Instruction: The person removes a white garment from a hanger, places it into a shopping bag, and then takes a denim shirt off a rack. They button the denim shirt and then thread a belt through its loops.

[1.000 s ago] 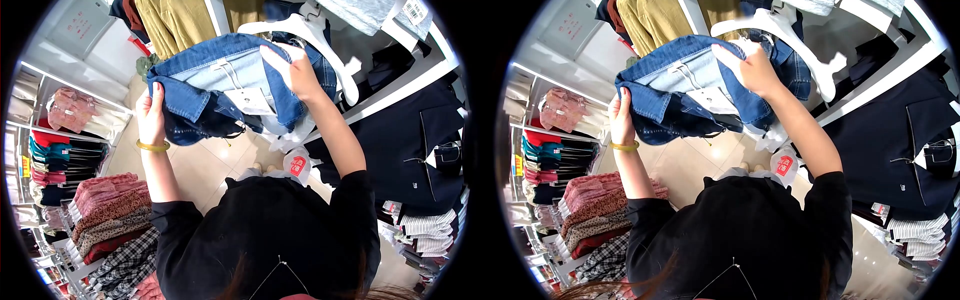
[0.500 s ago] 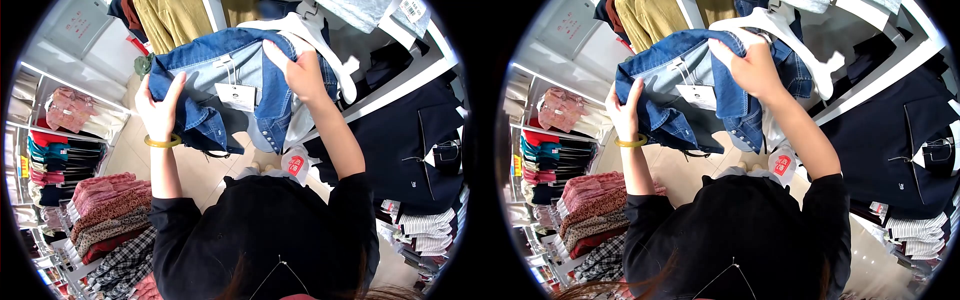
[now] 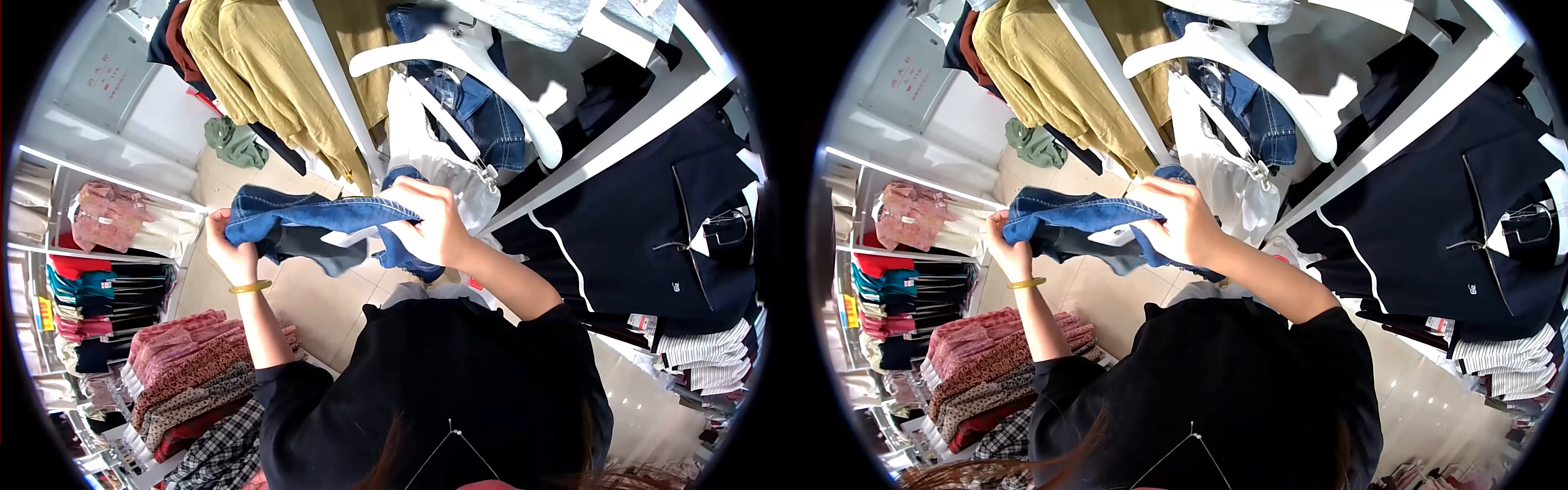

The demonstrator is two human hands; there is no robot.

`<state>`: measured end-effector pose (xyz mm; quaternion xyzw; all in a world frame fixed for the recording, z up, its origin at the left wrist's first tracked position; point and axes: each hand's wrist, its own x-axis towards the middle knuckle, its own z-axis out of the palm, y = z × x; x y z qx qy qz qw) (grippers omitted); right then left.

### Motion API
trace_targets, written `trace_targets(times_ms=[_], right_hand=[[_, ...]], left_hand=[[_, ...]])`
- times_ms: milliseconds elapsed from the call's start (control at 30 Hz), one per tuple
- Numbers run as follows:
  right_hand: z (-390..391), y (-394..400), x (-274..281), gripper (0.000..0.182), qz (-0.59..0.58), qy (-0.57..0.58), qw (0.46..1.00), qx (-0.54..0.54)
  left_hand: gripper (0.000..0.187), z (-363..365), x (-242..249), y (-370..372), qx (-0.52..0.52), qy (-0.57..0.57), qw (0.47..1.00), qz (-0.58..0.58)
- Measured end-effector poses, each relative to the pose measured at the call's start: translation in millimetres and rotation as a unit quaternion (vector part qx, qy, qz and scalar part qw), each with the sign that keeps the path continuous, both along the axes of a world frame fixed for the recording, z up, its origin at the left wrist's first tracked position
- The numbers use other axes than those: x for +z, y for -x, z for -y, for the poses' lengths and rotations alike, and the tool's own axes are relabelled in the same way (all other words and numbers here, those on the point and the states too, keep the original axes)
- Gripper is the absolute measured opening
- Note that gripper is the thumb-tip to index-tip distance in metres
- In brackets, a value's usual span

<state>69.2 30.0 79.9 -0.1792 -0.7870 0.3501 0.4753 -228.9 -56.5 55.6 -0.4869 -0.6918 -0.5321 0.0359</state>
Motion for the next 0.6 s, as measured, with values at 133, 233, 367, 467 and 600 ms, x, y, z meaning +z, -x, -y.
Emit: trace_targets(times_ms=[133, 233, 367, 467, 600], right_hand=[[-6.1, -6.1, -13.8, 0.017, 0.010, 0.016, 1.000, -0.013], [-10.8, -11.0, -21.2, 0.020, 0.031, 0.016, 0.999, -0.034], [-13.7, -19.8, -15.5, 0.021, 0.102, 0.048, 0.993, -0.041], [-38.6, -38.8, -20.5, 0.020, 0.039, -0.116, 0.958, -0.260], [-71.4, -82.7, -0.4, 0.033, 0.138, -0.256, 0.816, -0.500]], left_hand=[[0.019, 1.8, 13.2, -11.9, -0.062, -0.066, 0.984, 0.150], [0.018, 1.8, 21.4, -20.1, -0.069, -0.098, 0.980, 0.159], [0.018, -1.5, 41.6, -36.0, -0.098, -0.161, 0.963, 0.195], [0.016, -4.2, 48.9, -37.8, -0.106, -0.183, 0.951, 0.224], [0.014, -7.1, 39.3, -33.9, -0.081, -0.138, 0.977, 0.140]])
